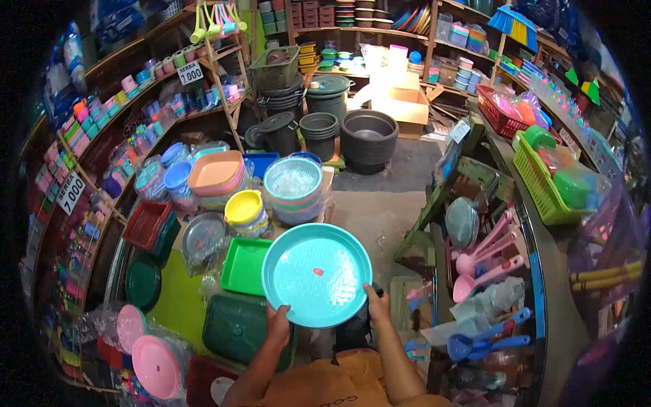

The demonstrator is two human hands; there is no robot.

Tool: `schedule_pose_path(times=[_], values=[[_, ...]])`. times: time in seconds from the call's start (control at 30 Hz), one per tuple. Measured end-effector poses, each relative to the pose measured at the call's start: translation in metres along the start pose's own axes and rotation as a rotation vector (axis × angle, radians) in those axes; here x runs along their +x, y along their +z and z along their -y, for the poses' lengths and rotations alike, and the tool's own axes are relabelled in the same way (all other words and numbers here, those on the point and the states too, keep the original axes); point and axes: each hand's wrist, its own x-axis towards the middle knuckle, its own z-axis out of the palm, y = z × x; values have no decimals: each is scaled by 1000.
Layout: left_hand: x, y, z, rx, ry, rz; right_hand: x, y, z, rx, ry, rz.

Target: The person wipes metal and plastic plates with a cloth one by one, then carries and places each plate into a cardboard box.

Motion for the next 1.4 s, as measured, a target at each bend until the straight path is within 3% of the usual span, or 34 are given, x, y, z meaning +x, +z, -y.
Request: schedule_pose_path(times=[0.3, 0.47, 0.93, 1.17, 1.4], values=[[163, 112, -20, 61, 96, 78, 173, 40, 55, 123, -116, -47], [238, 170, -32, 56, 30, 79, 245, 55, 91, 101, -63, -85], [346, 258, -38, 52, -18, 104, 341, 64, 144, 66, -8, -136], [434, 294, -12, 41, -126, 235, 403, 63, 162, 48, 6, -196], [519, 414, -73, 113, -116, 376, 488, 76, 220, 38, -54, -258]])
